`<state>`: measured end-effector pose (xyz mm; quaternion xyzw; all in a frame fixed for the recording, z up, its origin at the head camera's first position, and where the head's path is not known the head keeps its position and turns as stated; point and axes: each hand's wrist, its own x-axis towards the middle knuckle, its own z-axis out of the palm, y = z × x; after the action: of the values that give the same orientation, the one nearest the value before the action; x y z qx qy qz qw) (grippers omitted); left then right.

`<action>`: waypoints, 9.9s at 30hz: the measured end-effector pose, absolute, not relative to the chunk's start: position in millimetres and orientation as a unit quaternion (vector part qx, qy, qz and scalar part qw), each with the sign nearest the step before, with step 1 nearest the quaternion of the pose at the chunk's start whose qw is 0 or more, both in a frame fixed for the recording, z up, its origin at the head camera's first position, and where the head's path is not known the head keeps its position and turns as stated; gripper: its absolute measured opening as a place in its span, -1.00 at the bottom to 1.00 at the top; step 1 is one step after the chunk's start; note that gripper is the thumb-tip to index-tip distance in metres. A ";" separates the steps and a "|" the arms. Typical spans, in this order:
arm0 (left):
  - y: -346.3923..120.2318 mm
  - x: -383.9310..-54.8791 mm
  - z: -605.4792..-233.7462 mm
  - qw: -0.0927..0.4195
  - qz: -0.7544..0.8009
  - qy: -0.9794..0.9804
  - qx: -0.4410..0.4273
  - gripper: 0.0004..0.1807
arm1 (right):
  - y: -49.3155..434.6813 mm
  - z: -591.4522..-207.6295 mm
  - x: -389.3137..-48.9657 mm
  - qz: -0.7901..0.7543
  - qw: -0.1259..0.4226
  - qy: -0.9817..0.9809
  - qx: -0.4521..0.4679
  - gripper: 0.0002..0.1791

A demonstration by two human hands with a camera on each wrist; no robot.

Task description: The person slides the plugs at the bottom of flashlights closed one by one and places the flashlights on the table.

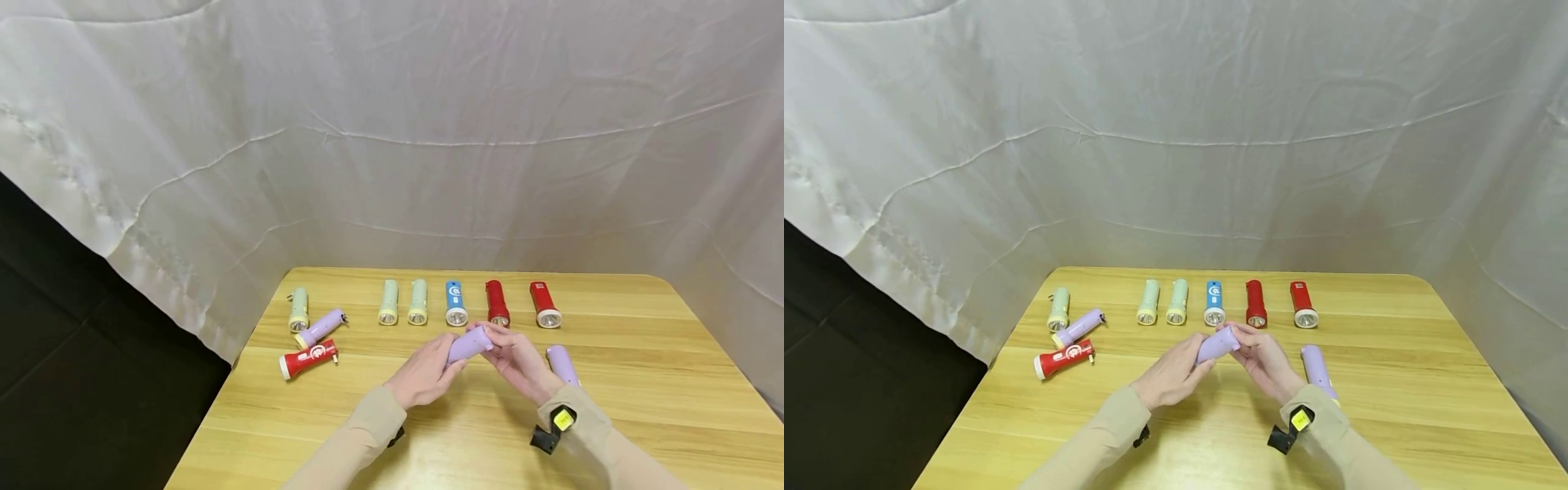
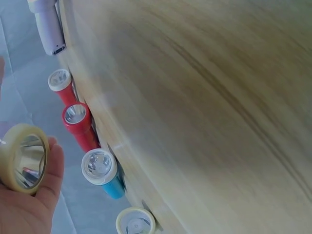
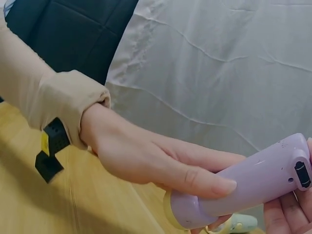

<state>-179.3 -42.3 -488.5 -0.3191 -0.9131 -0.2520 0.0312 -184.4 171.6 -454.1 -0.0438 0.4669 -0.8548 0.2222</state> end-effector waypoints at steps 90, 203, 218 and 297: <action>72.8 -208.2 -495.4 -0.201 -0.348 -0.915 0.014 -0.53 | 279.2 -473.1 -180.0 -0.577 -0.047 0.811 -0.088 -0.57; -260.8 -181.7 -497.7 0.194 -0.049 -0.978 -0.051 -0.46 | 67.2 -472.5 -175.2 -0.673 0.046 0.729 -0.117 -0.59; -271.3 -175.7 -504.7 0.109 -0.060 -0.992 -0.011 -0.19 | 53.2 -479.0 -172.3 -0.689 0.067 0.713 -0.112 -0.60; -66.6 -197.3 -470.8 0.015 -0.378 -0.905 -0.195 -0.55 | 167.7 -450.2 -191.9 -0.680 0.032 0.727 -0.086 -0.52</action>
<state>-197.3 -66.6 -470.8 -0.1952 -0.9049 -0.3780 0.0147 -191.9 167.7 -450.2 -0.0860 0.7273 -0.6801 0.0323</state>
